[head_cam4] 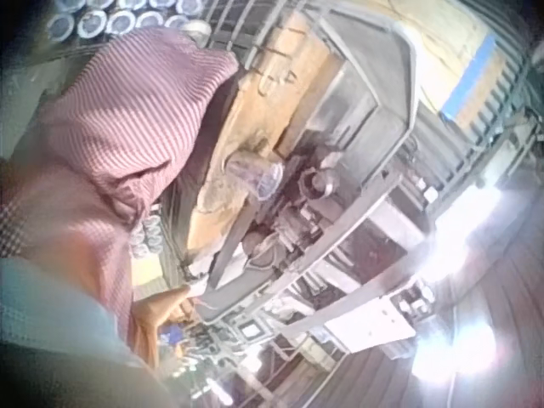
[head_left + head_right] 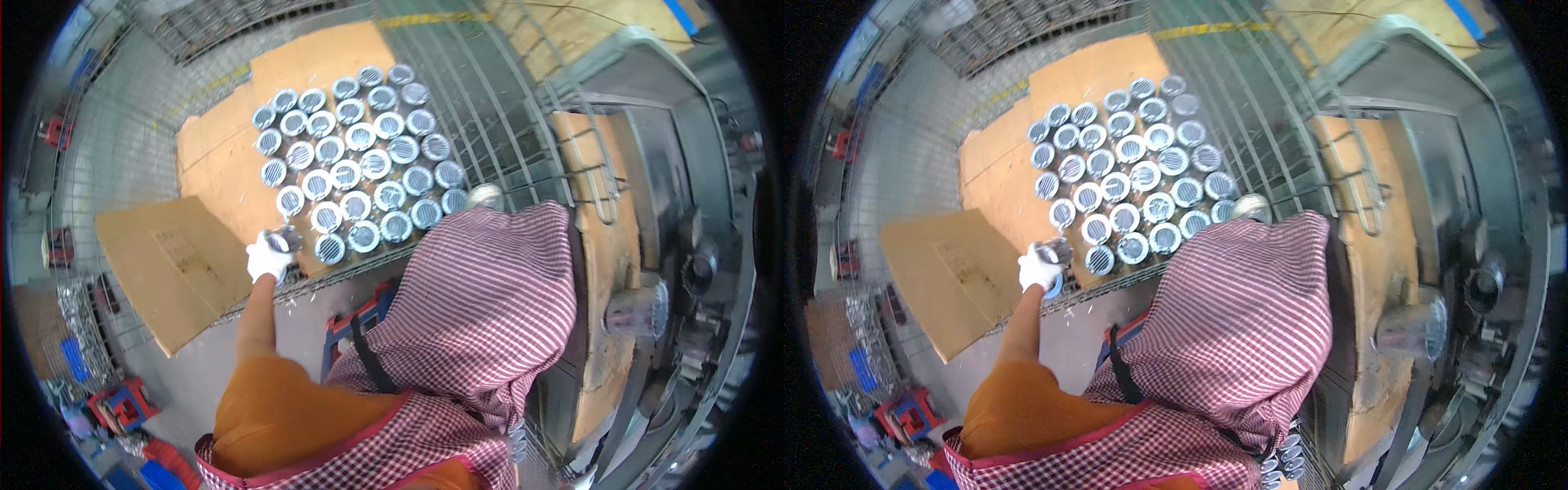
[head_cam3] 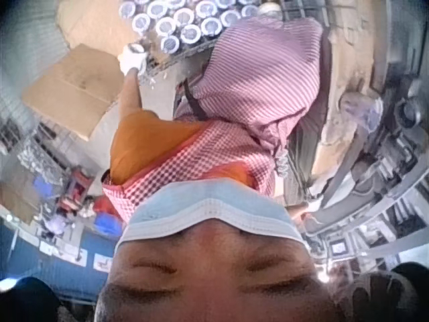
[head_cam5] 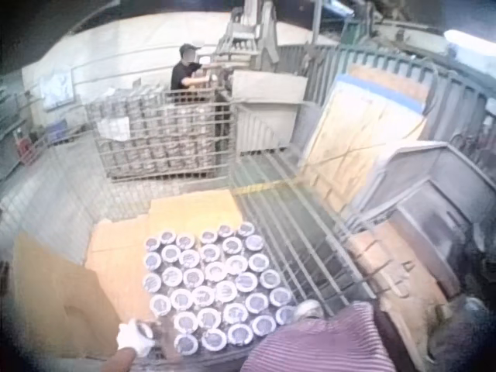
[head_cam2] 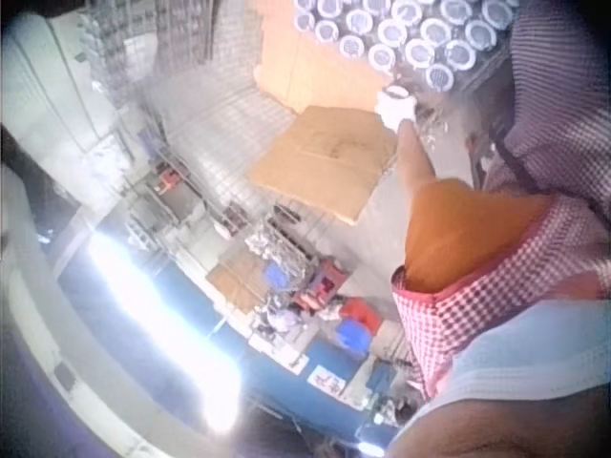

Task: The recorder uses a specialized press and deburring tool to process cylindrical metal components in a factory environment.

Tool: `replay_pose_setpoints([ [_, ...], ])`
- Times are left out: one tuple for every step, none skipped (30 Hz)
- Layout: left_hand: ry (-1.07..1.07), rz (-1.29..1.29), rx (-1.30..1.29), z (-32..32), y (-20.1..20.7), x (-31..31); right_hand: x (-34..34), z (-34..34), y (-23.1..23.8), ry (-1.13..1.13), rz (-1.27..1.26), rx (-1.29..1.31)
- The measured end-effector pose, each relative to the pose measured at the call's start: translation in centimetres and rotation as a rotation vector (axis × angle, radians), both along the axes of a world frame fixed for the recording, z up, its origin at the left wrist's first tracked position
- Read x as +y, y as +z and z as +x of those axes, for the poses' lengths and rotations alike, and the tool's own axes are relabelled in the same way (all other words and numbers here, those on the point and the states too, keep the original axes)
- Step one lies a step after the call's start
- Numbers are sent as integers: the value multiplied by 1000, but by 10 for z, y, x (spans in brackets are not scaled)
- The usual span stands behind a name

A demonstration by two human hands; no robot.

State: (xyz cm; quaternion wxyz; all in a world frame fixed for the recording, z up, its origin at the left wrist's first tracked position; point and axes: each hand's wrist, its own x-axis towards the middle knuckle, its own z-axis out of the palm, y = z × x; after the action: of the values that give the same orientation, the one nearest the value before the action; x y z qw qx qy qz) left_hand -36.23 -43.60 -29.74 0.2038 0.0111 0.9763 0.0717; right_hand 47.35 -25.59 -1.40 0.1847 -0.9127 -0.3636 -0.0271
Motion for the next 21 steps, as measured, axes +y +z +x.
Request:
replay_pose_setpoints([
  [103,39,44,2,21,1,-4,-2,-1,-7,12,10],
  [88,137,107,0,30,-4,3,-15,-2,-44,21,19],
  [2,290,129,-6,26,31,-36,82,-15,-58,215,186],
  [-37,396,235,-10,46,31,-27,78,-27,-42,165,180],
  [-74,505,329,-12,63,31,-9,54,-26,-21,119,163],
  [-138,619,355,-18,73,45,-10,52,-25,-9,105,100],
  [-222,880,353,-21,89,62,-9,48,-25,1,89,42],
  [-283,1037,370,-15,116,82,0,5,-11,-6,15,63],
  [-355,1210,366,-2,152,113,-6,28,-26,35,122,-78],
  [-502,1100,452,14,197,139,-10,21,-27,5,132,-70],
  [-642,987,539,32,239,164,-9,8,-25,-25,142,-66],
  [-755,1110,558,50,267,189,-11,3,-21,-50,113,-76],
  [-870,1231,576,69,291,216,-11,3,-21,-82,124,-75],
  [-1016,1194,667,83,317,242,-15,8,-29,-88,194,-100],
  [-1157,1144,765,98,341,268,-17,15,-36,-91,259,-123],
  [-1204,1069,732,113,356,289,-18,11,-36,-108,271,-109],
  [-1245,996,700,127,369,310,-16,4,-34,-103,266,-95],
  [-1313,875,692,139,379,333,-14,0,-32,-97,259,-81],
  [-1377,756,681,149,386,355,-15,1,-33,-117,272,-75],
  [-1544,652,736,156,394,372,-16,3,-35,-89,307,-89],
  [-1614,558,755,166,395,391,-16,4,-38,-60,341,-106],
])
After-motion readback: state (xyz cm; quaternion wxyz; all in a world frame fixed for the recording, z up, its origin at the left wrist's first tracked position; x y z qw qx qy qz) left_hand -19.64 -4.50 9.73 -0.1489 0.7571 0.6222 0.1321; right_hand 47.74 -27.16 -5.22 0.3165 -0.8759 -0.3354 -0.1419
